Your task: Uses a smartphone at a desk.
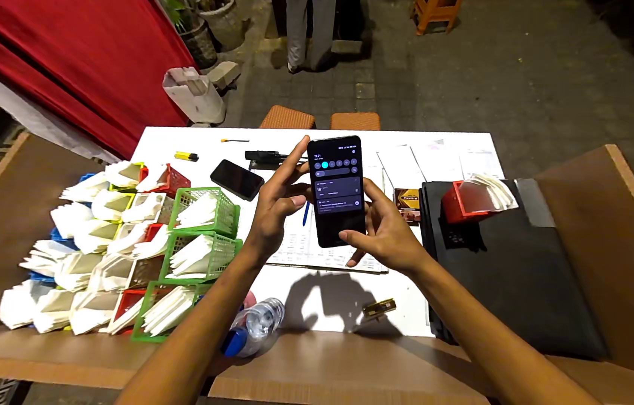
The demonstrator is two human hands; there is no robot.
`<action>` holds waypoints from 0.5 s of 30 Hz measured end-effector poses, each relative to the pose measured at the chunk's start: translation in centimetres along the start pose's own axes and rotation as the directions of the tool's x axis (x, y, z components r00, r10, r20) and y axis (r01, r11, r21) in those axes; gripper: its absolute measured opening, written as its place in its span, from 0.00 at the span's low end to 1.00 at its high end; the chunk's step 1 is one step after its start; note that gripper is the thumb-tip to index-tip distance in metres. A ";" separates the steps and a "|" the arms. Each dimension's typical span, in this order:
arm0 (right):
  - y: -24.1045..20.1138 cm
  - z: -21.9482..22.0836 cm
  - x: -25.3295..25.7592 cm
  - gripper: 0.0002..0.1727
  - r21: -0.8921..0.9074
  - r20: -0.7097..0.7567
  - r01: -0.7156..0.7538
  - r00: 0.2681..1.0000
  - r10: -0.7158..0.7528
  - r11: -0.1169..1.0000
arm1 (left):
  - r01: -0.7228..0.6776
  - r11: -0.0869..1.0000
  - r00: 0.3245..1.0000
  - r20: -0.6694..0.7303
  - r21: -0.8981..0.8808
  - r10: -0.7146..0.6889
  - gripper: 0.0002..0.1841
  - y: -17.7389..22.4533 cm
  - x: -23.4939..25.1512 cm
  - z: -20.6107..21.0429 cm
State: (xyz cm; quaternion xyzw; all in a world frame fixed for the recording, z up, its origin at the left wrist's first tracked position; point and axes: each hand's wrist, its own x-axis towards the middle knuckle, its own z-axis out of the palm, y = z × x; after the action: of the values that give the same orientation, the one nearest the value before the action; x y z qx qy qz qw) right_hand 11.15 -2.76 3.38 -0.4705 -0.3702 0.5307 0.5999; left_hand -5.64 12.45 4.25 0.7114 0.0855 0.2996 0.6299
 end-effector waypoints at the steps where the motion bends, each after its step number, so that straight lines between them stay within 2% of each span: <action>1: 0.0 0.0 0.0 0.47 -0.005 0.005 0.004 1.000 -0.004 1.000 | 0.000 1.000 1.000 -0.002 -0.002 0.000 0.40 0.0 0.0 0.0; 6: 0.0 -0.2 0.0 0.42 -0.002 0.014 0.022 1.000 -0.022 1.000 | -0.001 1.000 1.000 -0.010 0.005 0.001 0.40 -0.1 0.0 0.1; 15: 0.3 -0.6 0.1 0.23 0.092 0.001 0.025 1.000 -0.026 0.995 | 0.004 1.000 1.000 -0.017 -0.011 -0.004 0.39 0.2 0.2 0.2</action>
State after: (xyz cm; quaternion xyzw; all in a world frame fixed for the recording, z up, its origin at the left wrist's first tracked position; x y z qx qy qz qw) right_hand 11.64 -2.79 2.90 -0.4369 -0.3520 0.5402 0.6273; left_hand -5.43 12.30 4.46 0.7050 0.0908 0.3050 0.6338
